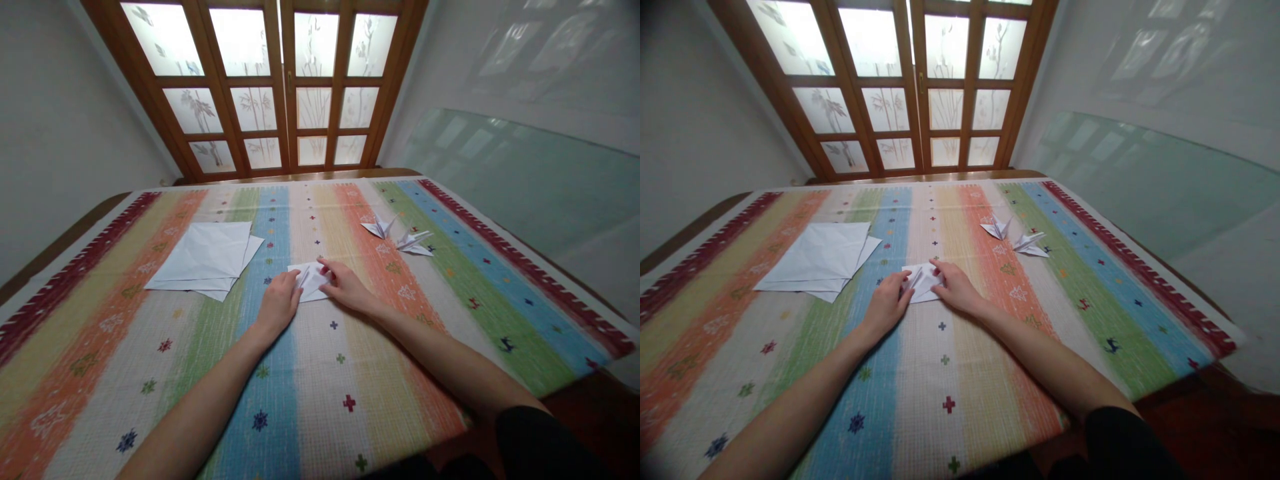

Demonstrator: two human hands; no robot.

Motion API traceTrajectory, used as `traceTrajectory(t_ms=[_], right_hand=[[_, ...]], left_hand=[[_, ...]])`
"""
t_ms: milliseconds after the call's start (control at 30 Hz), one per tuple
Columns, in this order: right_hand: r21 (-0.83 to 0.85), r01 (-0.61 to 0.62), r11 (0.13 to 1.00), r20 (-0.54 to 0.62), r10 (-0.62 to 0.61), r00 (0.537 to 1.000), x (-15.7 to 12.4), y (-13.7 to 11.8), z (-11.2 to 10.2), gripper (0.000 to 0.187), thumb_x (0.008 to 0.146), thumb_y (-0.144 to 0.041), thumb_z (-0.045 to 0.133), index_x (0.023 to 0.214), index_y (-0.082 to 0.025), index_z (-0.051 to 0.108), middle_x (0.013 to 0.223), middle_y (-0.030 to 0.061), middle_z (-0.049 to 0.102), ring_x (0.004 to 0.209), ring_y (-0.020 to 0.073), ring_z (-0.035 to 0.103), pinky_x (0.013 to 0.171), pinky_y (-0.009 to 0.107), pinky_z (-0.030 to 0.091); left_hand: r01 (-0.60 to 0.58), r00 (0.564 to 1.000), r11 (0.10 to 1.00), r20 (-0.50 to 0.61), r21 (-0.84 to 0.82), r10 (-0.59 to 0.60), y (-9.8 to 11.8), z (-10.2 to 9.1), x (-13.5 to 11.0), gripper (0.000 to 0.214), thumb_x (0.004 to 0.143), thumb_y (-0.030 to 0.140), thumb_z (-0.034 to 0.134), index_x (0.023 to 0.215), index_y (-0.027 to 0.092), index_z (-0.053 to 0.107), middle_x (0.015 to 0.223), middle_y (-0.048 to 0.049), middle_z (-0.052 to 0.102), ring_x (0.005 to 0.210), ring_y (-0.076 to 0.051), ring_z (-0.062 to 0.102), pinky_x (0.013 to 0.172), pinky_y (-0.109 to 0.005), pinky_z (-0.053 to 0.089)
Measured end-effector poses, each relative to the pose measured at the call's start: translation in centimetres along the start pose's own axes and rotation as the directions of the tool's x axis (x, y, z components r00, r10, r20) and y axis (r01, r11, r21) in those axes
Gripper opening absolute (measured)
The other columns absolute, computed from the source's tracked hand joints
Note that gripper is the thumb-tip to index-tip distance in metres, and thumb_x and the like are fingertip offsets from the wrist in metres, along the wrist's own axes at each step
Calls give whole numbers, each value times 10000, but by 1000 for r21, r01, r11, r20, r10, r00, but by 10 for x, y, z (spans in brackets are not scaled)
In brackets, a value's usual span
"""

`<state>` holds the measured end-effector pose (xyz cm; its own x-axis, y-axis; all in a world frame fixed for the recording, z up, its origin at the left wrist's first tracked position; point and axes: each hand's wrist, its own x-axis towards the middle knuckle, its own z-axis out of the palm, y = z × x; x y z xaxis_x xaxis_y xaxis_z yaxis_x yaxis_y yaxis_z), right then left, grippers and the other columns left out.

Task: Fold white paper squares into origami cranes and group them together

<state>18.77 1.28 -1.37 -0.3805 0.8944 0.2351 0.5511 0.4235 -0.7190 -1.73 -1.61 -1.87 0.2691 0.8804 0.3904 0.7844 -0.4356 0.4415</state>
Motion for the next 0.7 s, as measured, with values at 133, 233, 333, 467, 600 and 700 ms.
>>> traceTrajectory(t_ms=[133, 233, 333, 467, 600, 700], right_hand=[[-38, 75, 996, 92, -71, 993, -1, -1, -3, 355, 791, -53, 568, 1122, -147, 655, 875, 51, 621, 839, 164, 569, 789, 317, 460], [-77, 123, 989, 130, -112, 985, -3, -1, -4, 349, 762, 1, 550, 1040, -156, 693, 878, 49, 606, 834, 156, 562, 766, 291, 455], [-176, 189, 966, 153, -163, 975, -7, 0, -5, 271, 763, -3, 568, 904, -168, 729, 893, 63, 612, 846, 165, 560, 769, 291, 450], [-402, 423, 812, 268, -337, 902, -14, -4, -10, 191, 845, -97, 579, 928, -187, 725, 963, 86, 663, 896, 202, 557, 805, 337, 418], [-524, 538, 661, 401, -366, 840, -25, -13, -17, 147, 897, -186, 553, 947, -146, 684, 954, 93, 692, 882, 212, 571, 783, 342, 389], [-570, 515, 640, 398, -333, 855, -32, -21, -17, 181, 912, -270, 555, 873, -133, 666, 909, 96, 693, 846, 205, 584, 759, 329, 378]], left_hand=[[28, 1000, 999, -8, 30, -28, -2, -4, 2, 430, 831, 67, 455, 1241, 179, 520, 1111, -104, 615, 967, -218, 626, 866, -354, 517], [43, 999, 991, 8, 130, -44, -4, -8, 4, 465, 815, 41, 446, 1242, 189, 557, 1226, -129, 577, 978, -225, 620, 874, -372, 513], [-13, 998, 965, 64, 262, -4, -5, -11, 4, 406, 822, 73, 491, 1166, 229, 640, 1348, -132, 533, 1085, -285, 579, 904, -451, 489], [-94, 989, 942, 141, 323, 50, -8, -11, 4, 341, 857, 115, 494, 1121, 230, 677, 1396, -110, 536, 1236, -338, 494, 943, -511, 455], [-137, 975, 947, 210, 289, 77, -15, -13, 5, 374, 873, 99, 453, 1174, 209, 646, 1369, -79, 576, 1286, -298, 476, 1006, -487, 420], [-158, 964, 958, 248, 240, 97, -21, -13, 6, 385, 888, 105, 427, 1206, 202, 621, 1339, -67, 603, 1281, -278, 485, 1028, -472, 408]])
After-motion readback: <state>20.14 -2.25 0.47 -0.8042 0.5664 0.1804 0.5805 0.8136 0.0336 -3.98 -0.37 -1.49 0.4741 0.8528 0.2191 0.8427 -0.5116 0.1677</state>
